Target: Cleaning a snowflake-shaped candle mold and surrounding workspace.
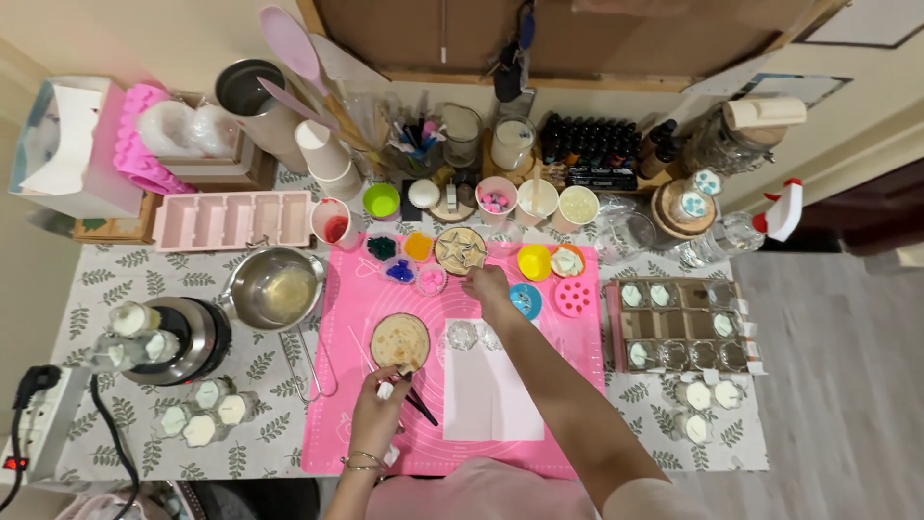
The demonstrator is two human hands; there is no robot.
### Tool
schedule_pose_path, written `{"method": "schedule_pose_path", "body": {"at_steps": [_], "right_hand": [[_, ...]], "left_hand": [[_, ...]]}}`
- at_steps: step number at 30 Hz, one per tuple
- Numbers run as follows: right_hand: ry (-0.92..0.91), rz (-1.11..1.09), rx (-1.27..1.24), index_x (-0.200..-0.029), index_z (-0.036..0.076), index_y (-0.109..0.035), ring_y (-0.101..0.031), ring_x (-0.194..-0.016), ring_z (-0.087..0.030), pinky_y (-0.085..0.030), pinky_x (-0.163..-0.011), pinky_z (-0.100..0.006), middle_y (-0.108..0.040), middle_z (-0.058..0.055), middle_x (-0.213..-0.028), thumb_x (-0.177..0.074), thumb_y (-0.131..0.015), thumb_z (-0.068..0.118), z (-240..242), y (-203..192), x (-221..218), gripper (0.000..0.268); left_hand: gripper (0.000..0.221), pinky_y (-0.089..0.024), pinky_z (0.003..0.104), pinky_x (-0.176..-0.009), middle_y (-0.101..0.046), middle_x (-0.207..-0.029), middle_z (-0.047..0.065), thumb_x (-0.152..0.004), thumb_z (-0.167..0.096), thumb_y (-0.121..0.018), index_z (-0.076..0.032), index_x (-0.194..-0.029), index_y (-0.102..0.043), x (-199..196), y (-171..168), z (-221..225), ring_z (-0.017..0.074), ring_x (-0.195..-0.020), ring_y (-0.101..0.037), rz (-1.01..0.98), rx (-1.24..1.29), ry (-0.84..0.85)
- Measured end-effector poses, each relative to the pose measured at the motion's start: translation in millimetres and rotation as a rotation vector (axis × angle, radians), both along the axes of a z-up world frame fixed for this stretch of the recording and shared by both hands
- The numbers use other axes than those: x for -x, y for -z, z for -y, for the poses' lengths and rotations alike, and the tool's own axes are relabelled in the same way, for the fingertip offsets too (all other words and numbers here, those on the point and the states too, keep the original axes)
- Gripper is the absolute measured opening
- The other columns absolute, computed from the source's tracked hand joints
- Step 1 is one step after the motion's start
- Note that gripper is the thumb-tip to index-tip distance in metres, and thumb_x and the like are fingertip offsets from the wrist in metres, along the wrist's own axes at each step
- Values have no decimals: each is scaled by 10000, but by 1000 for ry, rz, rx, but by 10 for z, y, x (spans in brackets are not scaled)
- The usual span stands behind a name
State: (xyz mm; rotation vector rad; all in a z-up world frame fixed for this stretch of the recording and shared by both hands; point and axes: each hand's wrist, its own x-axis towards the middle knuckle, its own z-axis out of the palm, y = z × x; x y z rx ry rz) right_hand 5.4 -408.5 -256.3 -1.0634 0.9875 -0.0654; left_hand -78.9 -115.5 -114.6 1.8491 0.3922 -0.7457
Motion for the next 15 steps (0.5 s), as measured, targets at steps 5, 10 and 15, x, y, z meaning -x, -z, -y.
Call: {"method": "schedule_pose_path", "body": {"at_steps": [5,10,15], "right_hand": [[70,-35,35,-1373,18,-476,-689,-862,-234,-585,-807,-341,-677,-144,-1034,-888,-603,73,-138,-428,30,504],[108,99,112,-1416,-9,-486,-703,-892,-186,-587,-839,-315,-682,-135,-1070,-910,-633,80,-108,-28,99,535],[138,60,185,-1386,16,-485,-702,-897,-210,-569,-828,-324,-692,-157,-1081,-906,-607,58,-205,-203,144,497]], "left_hand": [[436,-523,342,-473,-666,-818,73,-851,-287,-736,-99,-1235,-649,-86,-105,60,153,-558,-596,-2,-35,81],[447,-515,346,-466,-658,-739,51,-846,-280,-729,-108,-1249,-639,-202,-116,96,151,-519,-588,-31,-4,106],[451,-461,323,-475,-611,-636,63,-853,-299,-734,-128,-1263,-658,-316,-295,124,155,-476,-549,2,-32,181]]}}
